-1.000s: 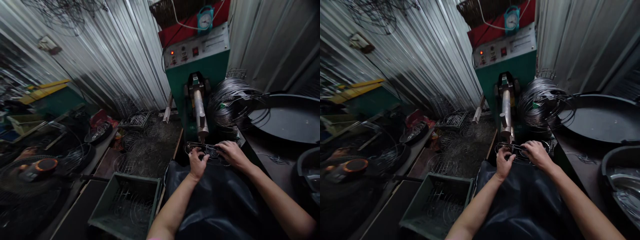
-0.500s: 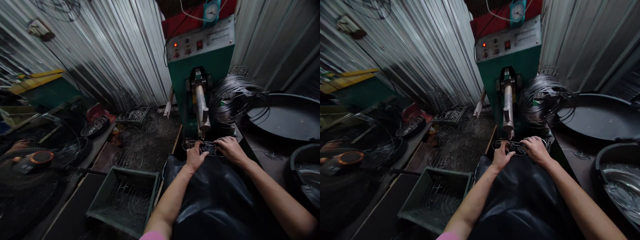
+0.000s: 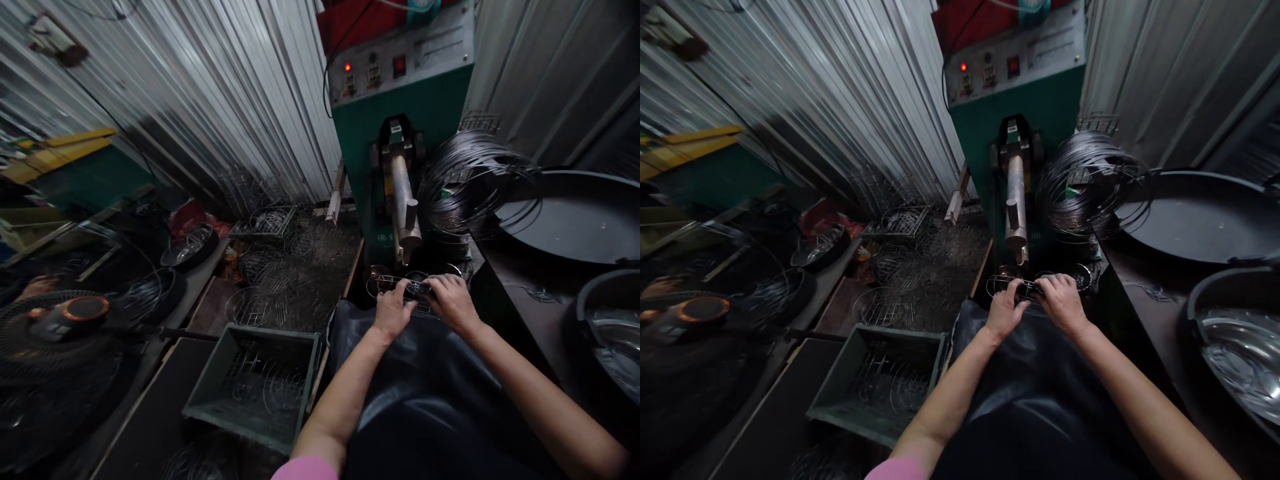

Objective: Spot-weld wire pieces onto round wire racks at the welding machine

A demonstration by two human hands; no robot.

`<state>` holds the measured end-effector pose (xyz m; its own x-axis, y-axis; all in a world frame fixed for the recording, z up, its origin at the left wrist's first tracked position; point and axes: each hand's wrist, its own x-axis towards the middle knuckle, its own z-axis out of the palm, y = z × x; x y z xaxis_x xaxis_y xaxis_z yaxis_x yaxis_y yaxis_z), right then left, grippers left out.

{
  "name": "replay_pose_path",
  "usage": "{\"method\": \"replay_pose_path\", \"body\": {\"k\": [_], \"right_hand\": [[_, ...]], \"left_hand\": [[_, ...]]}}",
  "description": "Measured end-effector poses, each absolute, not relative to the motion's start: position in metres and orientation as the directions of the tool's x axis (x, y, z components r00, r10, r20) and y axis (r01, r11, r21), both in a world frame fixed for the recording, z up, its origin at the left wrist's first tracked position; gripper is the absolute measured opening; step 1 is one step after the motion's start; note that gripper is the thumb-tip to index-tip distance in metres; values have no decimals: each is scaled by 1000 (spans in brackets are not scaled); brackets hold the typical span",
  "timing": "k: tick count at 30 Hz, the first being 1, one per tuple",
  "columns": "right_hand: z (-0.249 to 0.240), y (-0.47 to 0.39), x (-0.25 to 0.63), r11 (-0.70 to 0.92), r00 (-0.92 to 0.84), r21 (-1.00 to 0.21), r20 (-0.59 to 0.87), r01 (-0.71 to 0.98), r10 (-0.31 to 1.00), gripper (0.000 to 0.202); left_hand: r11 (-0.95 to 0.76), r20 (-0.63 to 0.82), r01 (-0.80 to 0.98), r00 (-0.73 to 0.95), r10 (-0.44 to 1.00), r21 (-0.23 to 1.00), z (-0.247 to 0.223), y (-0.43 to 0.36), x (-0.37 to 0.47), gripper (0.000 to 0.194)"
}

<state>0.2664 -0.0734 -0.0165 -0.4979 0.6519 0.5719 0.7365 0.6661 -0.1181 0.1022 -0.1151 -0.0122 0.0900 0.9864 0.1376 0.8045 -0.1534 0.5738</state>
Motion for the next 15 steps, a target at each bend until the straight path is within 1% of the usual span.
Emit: {"method": "replay_pose_path", "body": {"k": [7,11,15], "right_hand": [[-24,-88,261,620,-451,-208,520,757,725,10],[-23,-95,259,605,-382,-278,566,746,731,10],[-21,-98,259,652,-399,-306,590,694,702,13]], "left_hand": [[-127,110,834,80,991,537,-20,-128,107,49],[-154,130,842,100,986,518,-22,-134,111,50],[-162,126,843,112,986,514,-21,-138,115,48]]}}
